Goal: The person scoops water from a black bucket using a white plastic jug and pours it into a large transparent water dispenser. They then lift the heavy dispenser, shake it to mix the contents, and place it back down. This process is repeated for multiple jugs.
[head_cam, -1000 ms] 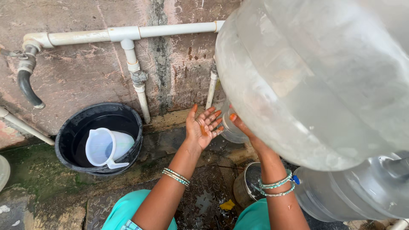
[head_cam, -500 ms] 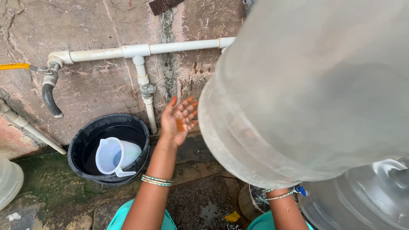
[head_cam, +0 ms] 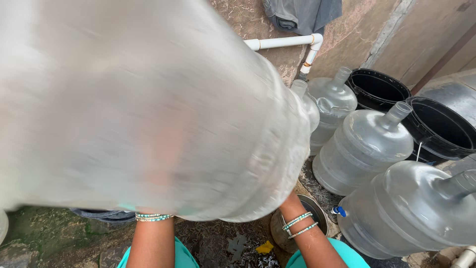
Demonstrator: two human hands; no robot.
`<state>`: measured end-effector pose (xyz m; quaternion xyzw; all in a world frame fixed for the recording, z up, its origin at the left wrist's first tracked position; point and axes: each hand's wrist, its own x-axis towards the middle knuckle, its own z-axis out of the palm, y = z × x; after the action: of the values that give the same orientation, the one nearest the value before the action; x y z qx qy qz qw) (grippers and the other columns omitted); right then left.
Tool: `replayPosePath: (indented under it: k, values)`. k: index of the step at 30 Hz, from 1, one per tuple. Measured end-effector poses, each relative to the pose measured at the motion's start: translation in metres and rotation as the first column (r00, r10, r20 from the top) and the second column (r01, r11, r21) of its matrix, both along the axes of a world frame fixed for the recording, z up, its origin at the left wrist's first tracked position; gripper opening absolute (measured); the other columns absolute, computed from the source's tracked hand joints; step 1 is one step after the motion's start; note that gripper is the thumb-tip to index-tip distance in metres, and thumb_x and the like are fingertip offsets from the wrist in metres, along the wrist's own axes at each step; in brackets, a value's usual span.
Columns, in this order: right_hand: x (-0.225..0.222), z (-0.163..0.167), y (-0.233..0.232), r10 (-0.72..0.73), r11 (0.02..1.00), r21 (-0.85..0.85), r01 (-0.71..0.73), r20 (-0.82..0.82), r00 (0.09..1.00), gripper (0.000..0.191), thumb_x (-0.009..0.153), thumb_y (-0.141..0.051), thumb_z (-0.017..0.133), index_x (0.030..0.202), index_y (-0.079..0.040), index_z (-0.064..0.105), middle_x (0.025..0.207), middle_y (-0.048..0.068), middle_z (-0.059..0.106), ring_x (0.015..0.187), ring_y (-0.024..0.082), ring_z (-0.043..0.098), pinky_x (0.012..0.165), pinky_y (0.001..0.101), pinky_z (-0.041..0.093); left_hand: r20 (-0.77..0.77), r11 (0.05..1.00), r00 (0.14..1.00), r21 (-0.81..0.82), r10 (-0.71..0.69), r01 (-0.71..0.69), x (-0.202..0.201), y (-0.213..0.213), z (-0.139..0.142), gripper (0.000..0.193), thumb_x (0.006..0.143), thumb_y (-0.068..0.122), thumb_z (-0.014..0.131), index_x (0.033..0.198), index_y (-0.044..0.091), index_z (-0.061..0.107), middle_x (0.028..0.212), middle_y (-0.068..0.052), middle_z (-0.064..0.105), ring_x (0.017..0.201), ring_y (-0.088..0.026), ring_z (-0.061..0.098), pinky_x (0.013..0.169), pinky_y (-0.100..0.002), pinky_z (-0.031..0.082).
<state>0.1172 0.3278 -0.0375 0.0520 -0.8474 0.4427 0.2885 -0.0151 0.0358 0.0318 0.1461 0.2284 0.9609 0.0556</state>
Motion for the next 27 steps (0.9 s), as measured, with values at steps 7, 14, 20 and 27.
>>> replayPosePath:
  k: [7,14,20,27]
  values:
    - [0.035,-0.03,0.012,0.082,0.974,-0.22,-0.057,0.106,0.991,0.07,0.067,-0.036,0.086,0.124,-0.003,0.06,0.123,0.015,0.069,0.12,0.029,0.065,0.108,0.0435,0.048,-0.104,0.949,0.994,-0.315,-0.025,-0.009,0.04,0.033,0.044,0.077,0.098,0.057,0.034,0.15,0.002,0.047,0.152,-0.017,0.053,0.141,-0.031,0.045,0.118,-0.046,0.027]
    - [-0.007,-0.009,0.022,0.158,0.95,-0.28,-0.14,0.044,0.987,0.072,0.066,-0.036,0.087,0.124,-0.003,0.06,0.123,0.015,0.068,0.12,0.03,0.065,0.109,0.0438,0.048,-0.143,0.87,0.989,-0.482,0.041,-0.105,0.047,0.005,0.067,0.084,0.093,0.064,0.031,0.149,0.004,0.049,0.15,-0.017,0.056,0.139,-0.031,0.048,0.114,-0.043,0.028]
    - [-0.01,0.029,0.019,0.248,0.967,-0.1,-0.236,0.131,0.96,0.073,0.065,-0.036,0.087,0.124,-0.003,0.059,0.123,0.015,0.068,0.12,0.03,0.065,0.109,0.0441,0.047,0.094,0.993,0.993,-0.085,-0.068,0.076,0.012,0.012,0.025,0.082,0.094,0.066,0.032,0.15,0.007,0.045,0.149,-0.018,0.056,0.132,-0.036,0.052,0.102,-0.046,0.034]
    - [-0.024,0.047,0.017,-0.11,0.959,0.258,0.12,-0.055,0.992,0.061,0.064,-0.032,0.085,0.115,-0.004,0.066,0.114,0.014,0.072,0.114,0.031,0.068,0.106,0.0454,0.051,0.048,0.983,0.994,-0.16,0.093,-0.084,0.016,0.027,0.015,0.079,0.097,0.066,0.03,0.155,0.012,0.036,0.149,-0.02,0.055,0.122,-0.043,0.056,0.085,-0.053,0.033]
